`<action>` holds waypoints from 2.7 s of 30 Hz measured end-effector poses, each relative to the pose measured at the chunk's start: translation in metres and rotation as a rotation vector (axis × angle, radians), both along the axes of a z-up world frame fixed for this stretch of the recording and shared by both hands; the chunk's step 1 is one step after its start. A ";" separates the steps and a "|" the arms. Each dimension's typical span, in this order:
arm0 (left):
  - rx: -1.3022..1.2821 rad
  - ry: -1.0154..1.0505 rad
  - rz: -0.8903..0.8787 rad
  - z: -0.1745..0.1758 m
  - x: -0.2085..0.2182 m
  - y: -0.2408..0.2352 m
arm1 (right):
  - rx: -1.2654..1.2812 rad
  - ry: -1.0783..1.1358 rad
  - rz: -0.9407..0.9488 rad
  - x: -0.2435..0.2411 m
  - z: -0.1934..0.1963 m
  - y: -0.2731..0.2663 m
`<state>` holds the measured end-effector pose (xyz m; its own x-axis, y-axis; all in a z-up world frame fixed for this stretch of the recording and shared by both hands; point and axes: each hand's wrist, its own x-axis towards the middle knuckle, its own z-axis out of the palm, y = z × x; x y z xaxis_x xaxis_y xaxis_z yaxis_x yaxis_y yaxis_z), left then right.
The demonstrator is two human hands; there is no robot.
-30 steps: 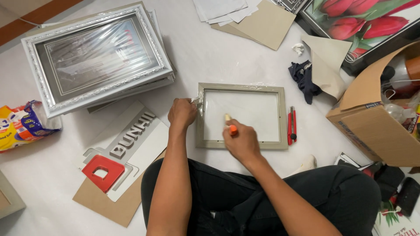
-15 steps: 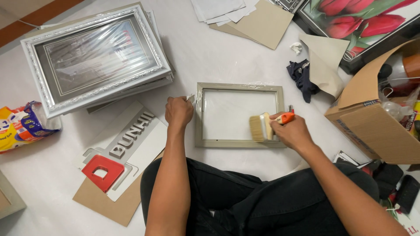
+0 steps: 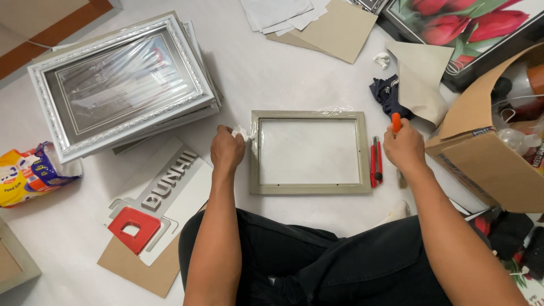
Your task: Assembling a picture frame by cleaning the glass, inserting artwork, and securing the backing.
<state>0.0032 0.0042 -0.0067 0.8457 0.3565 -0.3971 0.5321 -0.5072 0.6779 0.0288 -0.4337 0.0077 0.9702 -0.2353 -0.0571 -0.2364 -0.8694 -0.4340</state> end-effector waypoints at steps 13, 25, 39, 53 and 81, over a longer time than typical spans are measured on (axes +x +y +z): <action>-0.020 -0.166 -0.076 -0.019 0.000 -0.006 | -0.150 0.491 -0.054 0.015 -0.054 -0.013; 0.299 -0.087 -0.035 0.010 -0.045 0.038 | -0.129 0.521 -0.060 0.016 -0.024 0.007; 0.647 0.246 -0.350 -0.030 -0.202 0.120 | 0.038 0.331 0.214 -0.001 -0.012 0.027; 1.027 -0.444 -0.107 0.019 -0.283 0.127 | 0.048 0.396 0.222 -0.008 0.025 0.044; -0.064 -1.170 -0.088 0.085 -0.032 -0.113 | 1.734 -0.027 -0.093 0.043 -0.042 -0.005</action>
<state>-0.0288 -0.1089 0.0783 0.7279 0.2862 0.6231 -0.4669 -0.4587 0.7561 0.0713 -0.4386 -0.0345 0.9631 0.0261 -0.2679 -0.2317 0.5867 -0.7759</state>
